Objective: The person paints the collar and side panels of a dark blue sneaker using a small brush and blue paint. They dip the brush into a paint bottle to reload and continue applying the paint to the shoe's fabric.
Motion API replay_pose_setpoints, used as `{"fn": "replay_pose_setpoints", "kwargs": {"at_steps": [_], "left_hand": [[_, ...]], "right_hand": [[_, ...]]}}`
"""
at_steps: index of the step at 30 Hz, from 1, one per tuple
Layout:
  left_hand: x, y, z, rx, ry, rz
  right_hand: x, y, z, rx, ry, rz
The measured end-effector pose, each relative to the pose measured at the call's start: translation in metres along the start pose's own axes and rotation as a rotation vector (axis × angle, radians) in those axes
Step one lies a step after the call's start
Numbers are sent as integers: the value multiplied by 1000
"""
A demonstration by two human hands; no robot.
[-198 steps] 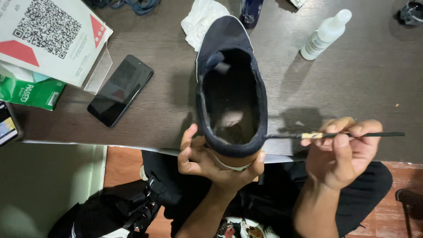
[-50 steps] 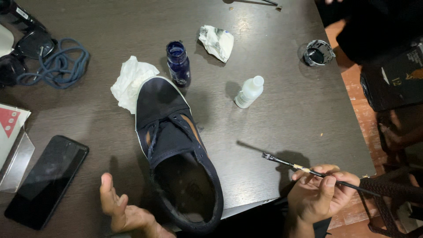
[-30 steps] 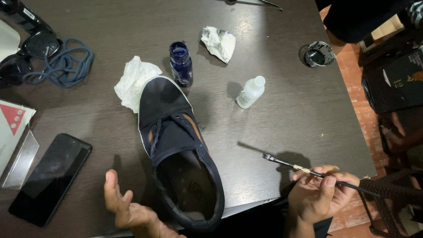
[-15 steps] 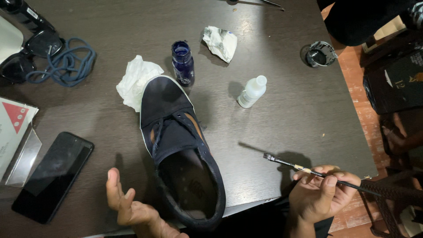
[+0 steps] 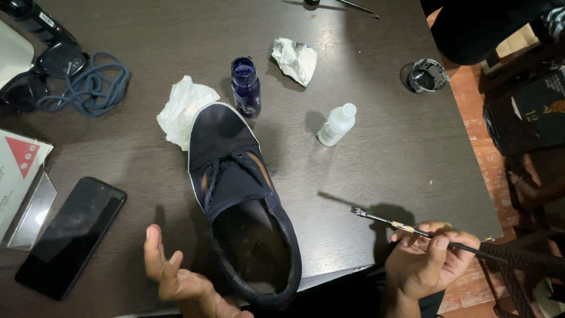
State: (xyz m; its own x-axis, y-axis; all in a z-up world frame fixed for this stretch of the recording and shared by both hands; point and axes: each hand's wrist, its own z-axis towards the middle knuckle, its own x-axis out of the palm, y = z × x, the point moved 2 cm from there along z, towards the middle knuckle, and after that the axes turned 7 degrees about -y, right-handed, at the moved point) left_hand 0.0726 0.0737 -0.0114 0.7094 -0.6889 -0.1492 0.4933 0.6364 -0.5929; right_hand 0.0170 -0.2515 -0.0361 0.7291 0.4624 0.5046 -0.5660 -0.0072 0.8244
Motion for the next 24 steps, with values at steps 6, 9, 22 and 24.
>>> {"fn": "replay_pose_setpoints", "kwargs": {"at_steps": [6, 9, 22, 24], "left_hand": [[-2, -7, 5, -10, 54, -30], [-1, -5, 4, -5, 66, -44], [-4, -4, 4, -9, 73, -81], [-5, -1, 3, -9, 87, -81]], "right_hand": [[1, 1, -1, -3, 5, -5], [2, 2, -1, -3, -3, -15], [1, 0, -1, -4, 0, -31], [1, -2, 0, -10, 13, -19]]}}
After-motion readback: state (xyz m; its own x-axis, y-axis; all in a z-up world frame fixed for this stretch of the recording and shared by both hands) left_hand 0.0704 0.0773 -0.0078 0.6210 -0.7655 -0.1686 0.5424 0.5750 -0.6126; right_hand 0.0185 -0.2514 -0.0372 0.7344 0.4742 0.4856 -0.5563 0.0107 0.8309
